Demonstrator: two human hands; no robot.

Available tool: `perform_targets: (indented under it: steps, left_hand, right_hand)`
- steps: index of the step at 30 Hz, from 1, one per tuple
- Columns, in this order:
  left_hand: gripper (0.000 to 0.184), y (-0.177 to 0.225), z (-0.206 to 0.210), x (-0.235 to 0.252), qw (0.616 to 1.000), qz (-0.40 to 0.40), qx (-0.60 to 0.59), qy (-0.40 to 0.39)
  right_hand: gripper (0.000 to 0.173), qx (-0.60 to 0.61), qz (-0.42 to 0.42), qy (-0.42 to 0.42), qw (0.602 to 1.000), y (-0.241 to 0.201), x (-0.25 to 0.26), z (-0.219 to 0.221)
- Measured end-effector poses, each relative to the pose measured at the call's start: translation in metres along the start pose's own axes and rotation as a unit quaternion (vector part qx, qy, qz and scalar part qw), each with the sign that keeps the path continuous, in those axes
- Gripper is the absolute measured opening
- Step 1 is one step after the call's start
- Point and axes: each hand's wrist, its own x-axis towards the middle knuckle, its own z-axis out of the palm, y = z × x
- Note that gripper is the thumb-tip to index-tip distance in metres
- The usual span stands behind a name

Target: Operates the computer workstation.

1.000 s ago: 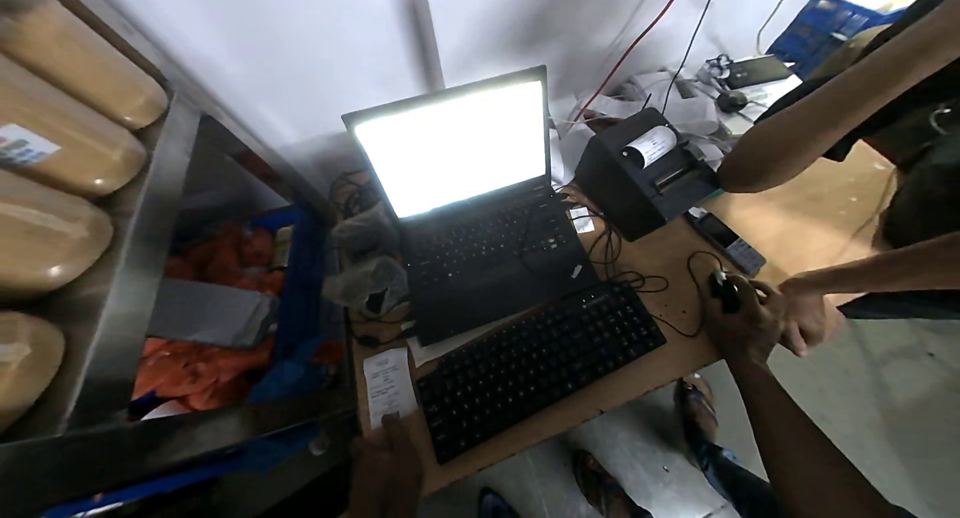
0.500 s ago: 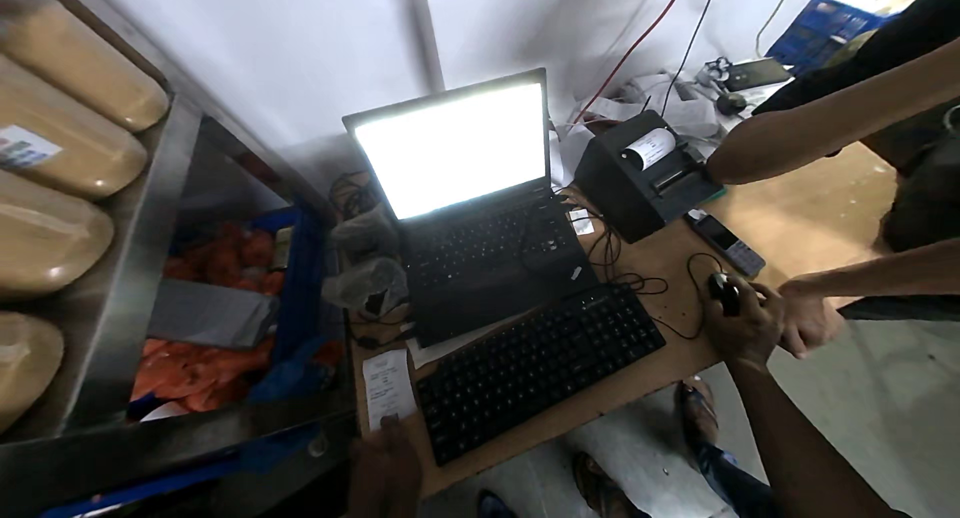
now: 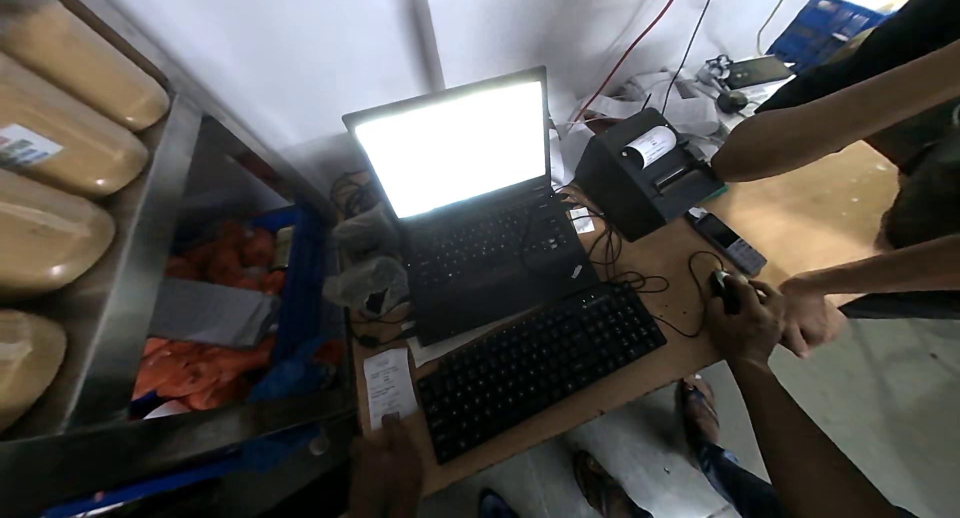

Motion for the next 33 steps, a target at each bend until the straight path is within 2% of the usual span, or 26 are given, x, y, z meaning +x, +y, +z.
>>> perform_targets:
  steps: [6,29,33]
  left_hand:
    - [0.071,-0.0007,0.0015,0.0003,1.0,-0.003,0.002,0.011]
    - [0.072,-0.001,0.0009,0.0023,1.0,-0.012,0.023,-0.008]
    - [0.073,-0.0014,0.0015,0.002,1.0,-0.009,0.025,-0.005]
  right_hand:
    - [0.044,0.001,0.021,-0.012,1.0,-0.002,0.0004,-0.002]
    - [0.041,0.005,0.017,-0.018,1.0,-0.0056,0.0009,-0.004]
    - [0.041,0.014,-0.004,-0.012,1.0,-0.0059,0.0012,-0.0039]
